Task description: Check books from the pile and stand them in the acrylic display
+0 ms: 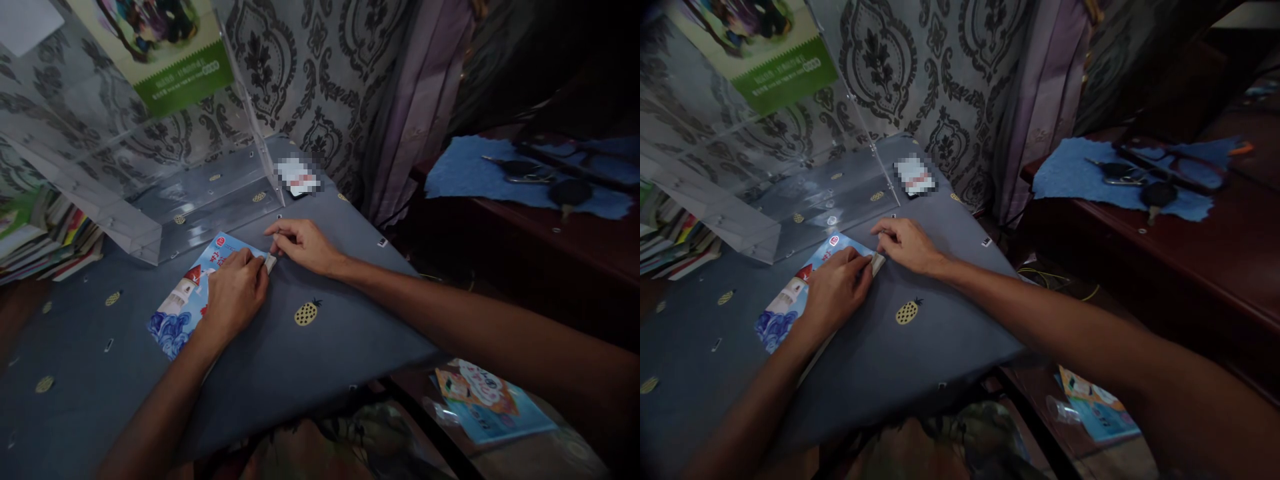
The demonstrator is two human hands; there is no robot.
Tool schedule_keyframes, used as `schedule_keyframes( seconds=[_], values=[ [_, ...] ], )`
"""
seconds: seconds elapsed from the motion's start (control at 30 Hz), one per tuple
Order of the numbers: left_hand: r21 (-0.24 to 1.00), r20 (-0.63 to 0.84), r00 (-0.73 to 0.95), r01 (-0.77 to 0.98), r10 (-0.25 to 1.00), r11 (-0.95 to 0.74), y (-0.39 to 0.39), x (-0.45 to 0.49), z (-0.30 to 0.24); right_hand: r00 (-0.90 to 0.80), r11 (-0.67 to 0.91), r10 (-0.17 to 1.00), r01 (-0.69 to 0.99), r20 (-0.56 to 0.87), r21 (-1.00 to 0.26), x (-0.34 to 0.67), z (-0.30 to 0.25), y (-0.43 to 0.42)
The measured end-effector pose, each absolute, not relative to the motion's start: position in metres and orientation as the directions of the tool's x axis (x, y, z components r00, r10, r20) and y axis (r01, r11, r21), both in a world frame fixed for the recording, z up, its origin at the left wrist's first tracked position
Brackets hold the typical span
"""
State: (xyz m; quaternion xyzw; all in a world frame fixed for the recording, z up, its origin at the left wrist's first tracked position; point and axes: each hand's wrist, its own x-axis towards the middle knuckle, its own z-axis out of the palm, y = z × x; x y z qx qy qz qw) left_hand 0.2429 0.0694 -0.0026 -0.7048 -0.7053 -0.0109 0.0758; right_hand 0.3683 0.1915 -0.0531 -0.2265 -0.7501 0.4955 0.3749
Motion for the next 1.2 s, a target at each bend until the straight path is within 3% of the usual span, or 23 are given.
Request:
schedule_keyframes(
  seconds=[0.3, 0.67, 0.9, 1.07, 1.2],
  values=[
    [-0.148, 0.099, 0.010, 0.989, 0.995, 0.005, 0.068, 0.246, -0.004, -0.615, 0.457, 0.691, -0.035, 0.380, -0.889, 0.371, -0.050, 0.188],
    [-0.185, 0.091, 0.018, 0.983, 0.996, -0.001, 0.066, 0.247, -0.007, -0.670, 0.638, 0.617, 0.119, 0.413, -0.761, 0.377, -0.048, 0.185],
    [-0.183, 0.075, 0.023, 0.983, 0.997, -0.009, 0.067, 0.249, -0.009, -0.750, 0.817, 0.508, 0.264, 0.423, -0.513, 0.380, -0.046, 0.178],
    [-0.109, 0.039, 0.077, 0.991, 0.996, -0.072, 0.060, 0.241, -0.003, -0.774, 0.881, 0.471, 0.393, 0.423, -0.262, 0.380, -0.042, 0.156],
    [-0.038, 0.077, 0.083, 0.996, 0.994, -0.080, 0.037, 0.219, -0.005, -0.796, 0.890, 0.453, 0.432, 0.402, -0.147, 0.379, -0.038, 0.144]
  ],
)
